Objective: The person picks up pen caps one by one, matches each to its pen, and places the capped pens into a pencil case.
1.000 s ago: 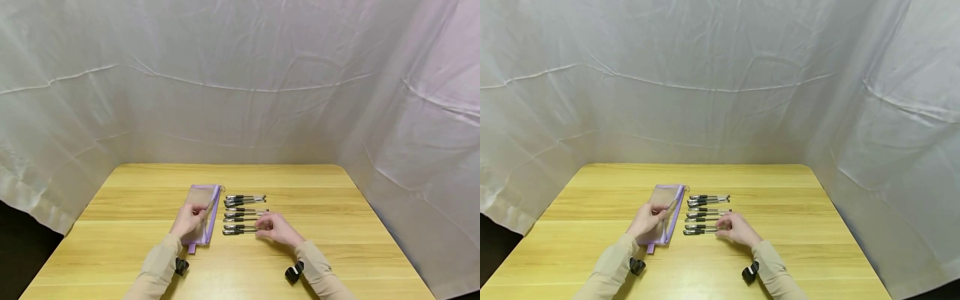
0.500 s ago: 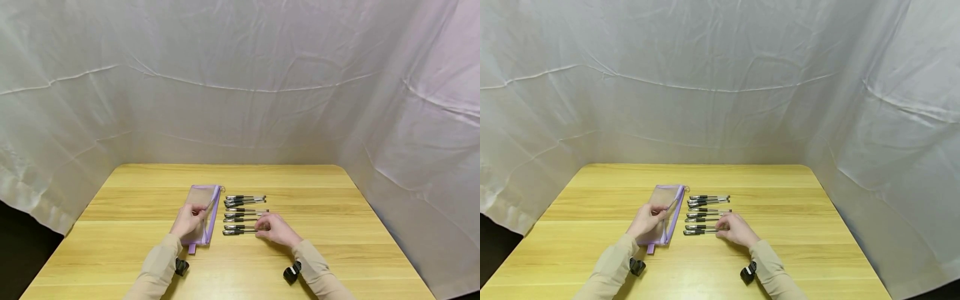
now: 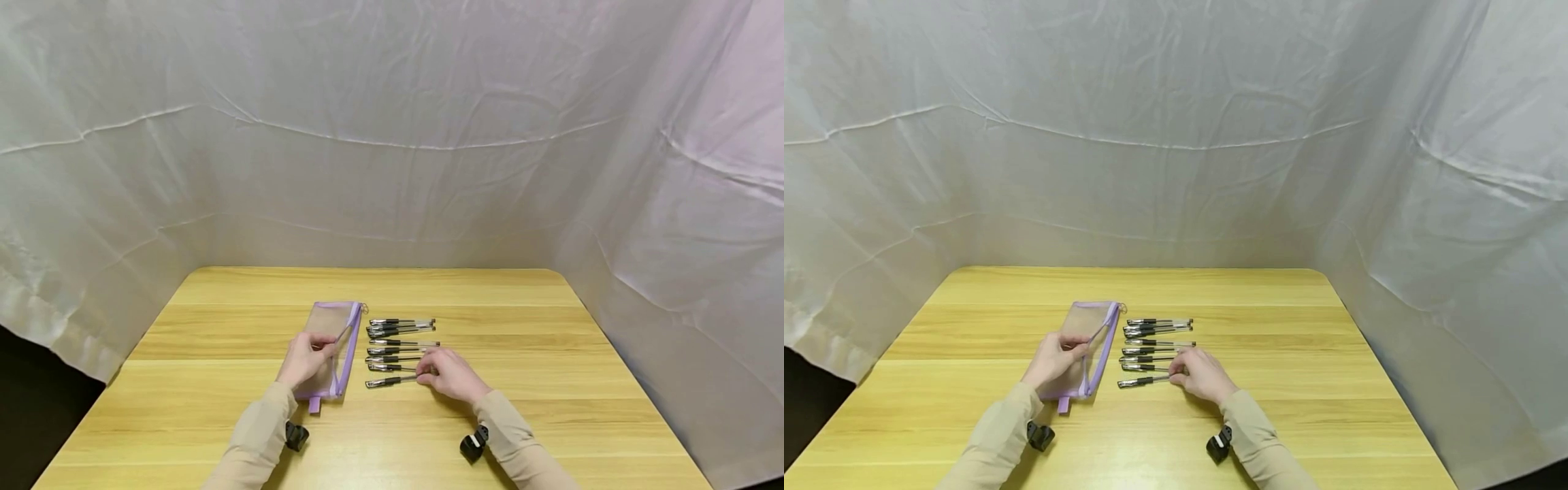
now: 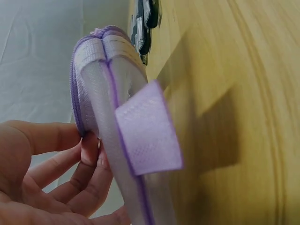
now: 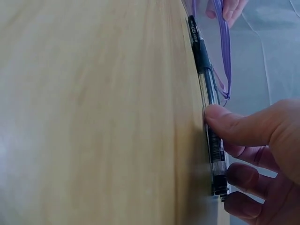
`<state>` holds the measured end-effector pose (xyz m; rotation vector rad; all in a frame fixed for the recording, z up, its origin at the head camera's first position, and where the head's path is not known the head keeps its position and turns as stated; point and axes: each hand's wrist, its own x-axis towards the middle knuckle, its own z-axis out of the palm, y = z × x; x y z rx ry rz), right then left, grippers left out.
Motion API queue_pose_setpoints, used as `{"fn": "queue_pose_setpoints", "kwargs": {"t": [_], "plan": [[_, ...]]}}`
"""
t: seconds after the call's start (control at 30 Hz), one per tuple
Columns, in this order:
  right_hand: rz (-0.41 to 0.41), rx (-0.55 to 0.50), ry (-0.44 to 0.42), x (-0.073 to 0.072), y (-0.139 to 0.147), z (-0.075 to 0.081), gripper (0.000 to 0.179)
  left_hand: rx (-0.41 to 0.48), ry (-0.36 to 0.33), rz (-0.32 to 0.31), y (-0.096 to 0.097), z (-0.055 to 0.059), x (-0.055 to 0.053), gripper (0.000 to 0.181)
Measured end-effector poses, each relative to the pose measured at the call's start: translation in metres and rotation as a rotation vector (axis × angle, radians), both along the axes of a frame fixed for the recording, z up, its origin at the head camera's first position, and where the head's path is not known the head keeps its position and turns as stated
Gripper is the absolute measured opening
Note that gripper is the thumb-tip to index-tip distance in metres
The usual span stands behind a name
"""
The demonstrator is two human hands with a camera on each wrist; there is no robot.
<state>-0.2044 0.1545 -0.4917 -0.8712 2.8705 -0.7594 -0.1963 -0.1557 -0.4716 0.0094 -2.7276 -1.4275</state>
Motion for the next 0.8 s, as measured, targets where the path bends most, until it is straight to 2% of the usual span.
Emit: {"fn": "queue_pose_setpoints", "kwargs": {"t": [0.27, 0.47, 0.67, 0.8], "plan": [[0.0, 0.008, 0.007, 0.004, 0.003, 0.004, 0.005, 0.053, 0.013, 0.027, -0.003, 0.002, 0.003, 0.017], [0.028, -0.048, -0.018, 0.005, 0.003, 0.008, 0.005, 0.11, -0.011, 0.058, -0.005, 0.001, 0.003, 0.017], [0.059, -0.108, -0.042, 0.003, 0.003, 0.011, 0.005, 0.234, -0.055, 0.062, -0.005, 0.003, 0.003, 0.02], [0.064, -0.152, -0.1, 0.002, 0.001, 0.012, 0.009, 0.313, -0.081, 0.054, -0.005, 0.005, 0.004, 0.021]]}}
